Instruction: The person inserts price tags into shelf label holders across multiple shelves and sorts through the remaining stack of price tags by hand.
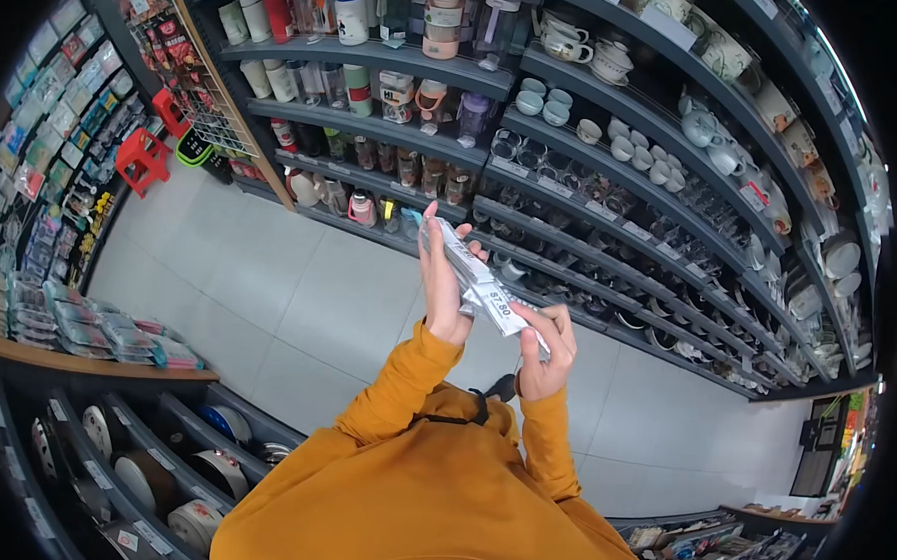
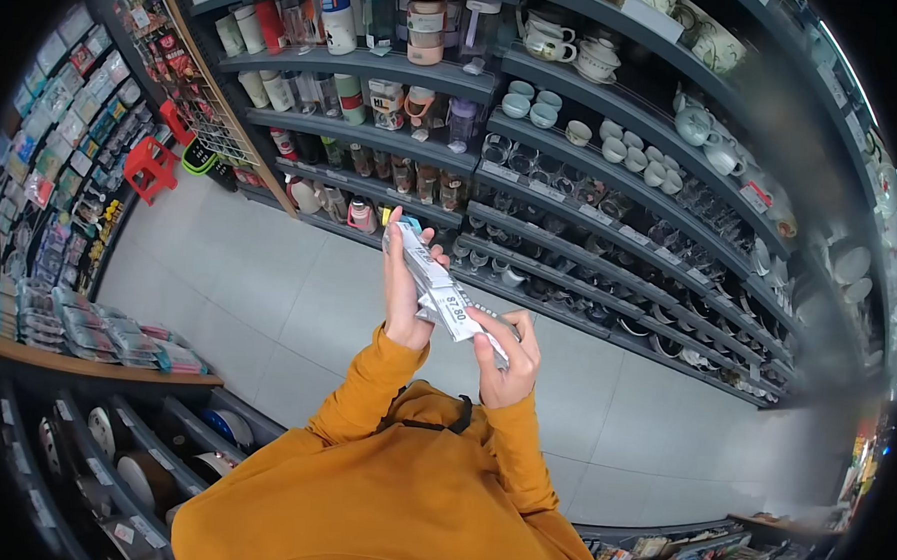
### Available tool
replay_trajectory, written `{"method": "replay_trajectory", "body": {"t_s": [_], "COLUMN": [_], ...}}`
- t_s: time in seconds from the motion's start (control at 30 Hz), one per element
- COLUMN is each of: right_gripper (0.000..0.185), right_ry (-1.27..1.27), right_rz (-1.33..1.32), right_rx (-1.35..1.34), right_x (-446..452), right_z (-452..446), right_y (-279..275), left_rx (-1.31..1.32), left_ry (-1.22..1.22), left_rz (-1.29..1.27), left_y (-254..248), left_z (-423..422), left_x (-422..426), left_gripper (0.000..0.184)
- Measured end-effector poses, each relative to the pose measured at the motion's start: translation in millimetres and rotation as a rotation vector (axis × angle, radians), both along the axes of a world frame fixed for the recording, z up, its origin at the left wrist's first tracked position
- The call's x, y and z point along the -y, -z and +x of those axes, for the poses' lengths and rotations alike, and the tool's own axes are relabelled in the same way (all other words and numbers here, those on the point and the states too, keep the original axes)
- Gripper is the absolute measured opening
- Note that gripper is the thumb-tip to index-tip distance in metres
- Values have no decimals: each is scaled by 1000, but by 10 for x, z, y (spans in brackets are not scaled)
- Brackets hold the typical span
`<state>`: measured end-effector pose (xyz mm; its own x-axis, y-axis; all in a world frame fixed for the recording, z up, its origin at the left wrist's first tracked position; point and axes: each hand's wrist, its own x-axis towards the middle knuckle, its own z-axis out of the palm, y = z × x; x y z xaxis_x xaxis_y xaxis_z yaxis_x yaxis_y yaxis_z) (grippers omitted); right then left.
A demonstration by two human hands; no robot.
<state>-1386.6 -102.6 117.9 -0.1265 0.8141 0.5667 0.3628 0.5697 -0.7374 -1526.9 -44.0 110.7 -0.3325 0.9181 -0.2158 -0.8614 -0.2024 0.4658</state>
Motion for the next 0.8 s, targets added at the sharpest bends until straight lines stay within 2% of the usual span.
{"method": "replay_trajectory", "body": {"t_s": [0.13, 0.27, 0.37, 0.4, 0.43, 0.5, 0.57, 0.63, 0.77, 0.8], "right_gripper": [24, 34, 40, 43, 34, 23, 21, 22, 32, 37], "right_ry": [-38, -66, 15, 54, 61, 109, 142, 165, 224, 240], "right_rz": [-63, -141, 32, 58, 42, 30, 46, 46, 73, 98], "right_rx": [-84, -315, -361, -345, -333, -82, -73, -57, -10, 1], "right_x": [56, 157, 65, 25, -17, -142, -176, -179, -169, -185], "right_z": [46, 14, -6, -58, -107, -186, -252, -310, -338, -341], "right_y": [-12, -99, -35, -64, -78, -31, 88, 107, 151, 175], "left_rx": [73, 162, 172, 143, 160, 197, 185, 98, -134, -69], "left_ry": [-15, 12, 43, 61, 74, 96, 137, 194, 105, 98], "left_rz": [18, -12, 56, 18, 60, 147, 142, 206, 140, 158], "left_y": [198, 326, 430, 335, 249, 59, -93, -90, -112, -96], "left_z": [-99, -138, -80, -26, 32, 139, 167, 160, 189, 169], "left_x": [-107, -134, -86, -38, 2, 75, 124, 144, 121, 105], "left_gripper": [47, 47, 47, 54, 55, 58, 61, 61, 52, 50]}}
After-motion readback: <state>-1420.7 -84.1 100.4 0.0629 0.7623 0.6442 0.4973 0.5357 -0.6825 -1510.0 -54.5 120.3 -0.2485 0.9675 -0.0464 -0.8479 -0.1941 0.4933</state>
